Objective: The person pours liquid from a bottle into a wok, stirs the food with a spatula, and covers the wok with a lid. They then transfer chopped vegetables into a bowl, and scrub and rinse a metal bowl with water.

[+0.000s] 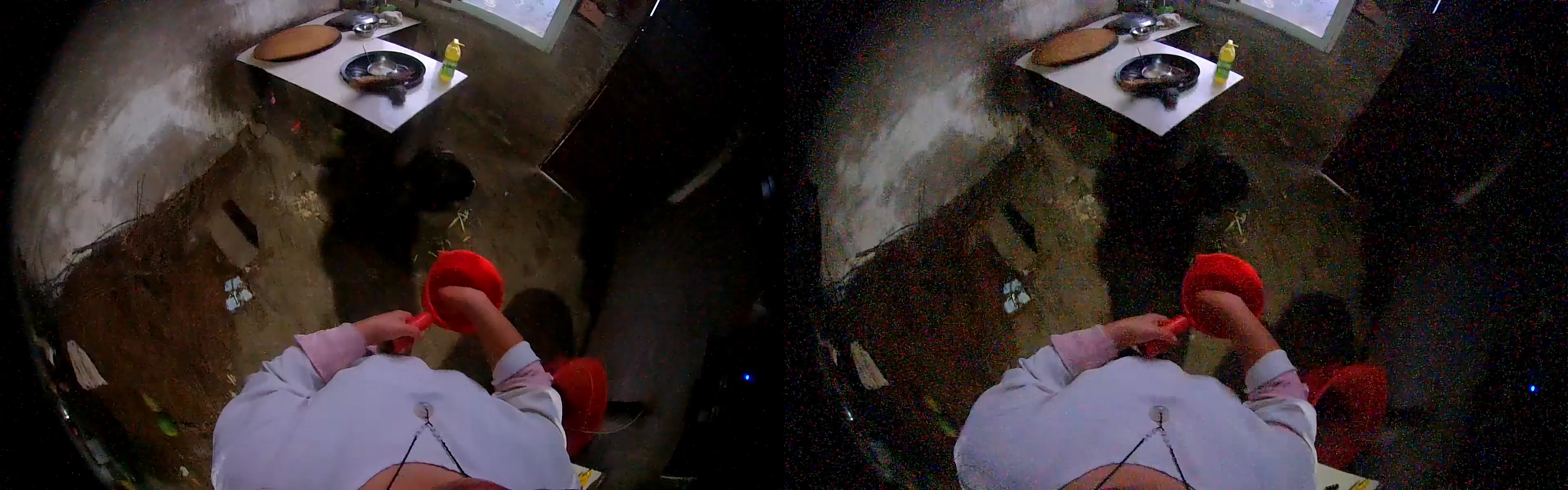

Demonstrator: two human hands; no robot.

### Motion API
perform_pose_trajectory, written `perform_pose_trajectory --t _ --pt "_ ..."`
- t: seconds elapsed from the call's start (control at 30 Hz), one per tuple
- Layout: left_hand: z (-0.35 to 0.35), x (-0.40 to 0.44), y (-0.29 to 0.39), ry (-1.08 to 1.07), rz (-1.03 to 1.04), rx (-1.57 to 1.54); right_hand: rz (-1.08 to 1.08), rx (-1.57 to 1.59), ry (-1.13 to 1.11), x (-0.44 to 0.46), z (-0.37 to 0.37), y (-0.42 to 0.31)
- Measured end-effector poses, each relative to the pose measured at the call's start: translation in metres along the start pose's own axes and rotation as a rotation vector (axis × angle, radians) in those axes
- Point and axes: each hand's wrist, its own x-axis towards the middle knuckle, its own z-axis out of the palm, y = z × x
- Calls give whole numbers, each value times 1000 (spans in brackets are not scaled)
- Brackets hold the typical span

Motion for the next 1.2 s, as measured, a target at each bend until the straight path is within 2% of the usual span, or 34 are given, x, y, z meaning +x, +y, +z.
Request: perform_pose_trajectory --t 0.1,0.27,0.33,0.37,0.43,0.47,0.53,0.6,0.67,0.7,0.77,0.8,0.9,0.93,1.03,1.13,1.17,1.2 --pt "-65 -14 45 106 23 106 -45 5 3 75 -63 -19" --pt "-146 -10 97 280 121 -31 -44 63 -90 167 -120 -32" --pt "-177 0 122 334 136 -69 -244 92 144 192 -157 -37" --pt "-193 2 136 378 185 -170 -252 92 144 196 -175 -34" --pt "-229 12 167 432 229 -283 -551 292 886 208 -210 -22" --pt "-249 15 179 478 233 -317 -562 304 887 219 -213 -15" --pt "-292 26 221 546 244 -342 -576 582 1053 246 -225 10" --pt "-331 29 253 601 324 -457 -455 620 1029 261 -223 32" --pt "-376 37 295 649 378 -493 -358 708 879 283 -210 55" --pt "-395 42 323 688 432 -543 -354 710 878 291 -212 66" --pt "-432 46 376 798 393 -376 -270 693 793 299 -212 82" --pt "-454 51 394 822 417 -299 -263 694 790 302 -207 86" --pt "-507 68 458 927 420 -141 -99 754 818 315 -204 103" --pt "-535 80 473 903 445 -136 1 727 850 317 -203 105" --pt "-620 123 507 850 454 -165 243 690 910 320 -186 95" --pt "-673 151 537 881 359 161 458 708 875 321 -178 71" --pt "-692 164 539 866 352 159 543 752 836 322 -176 60" --pt "-706 176 542 992 391 334 559 748 832 325 -176 47"
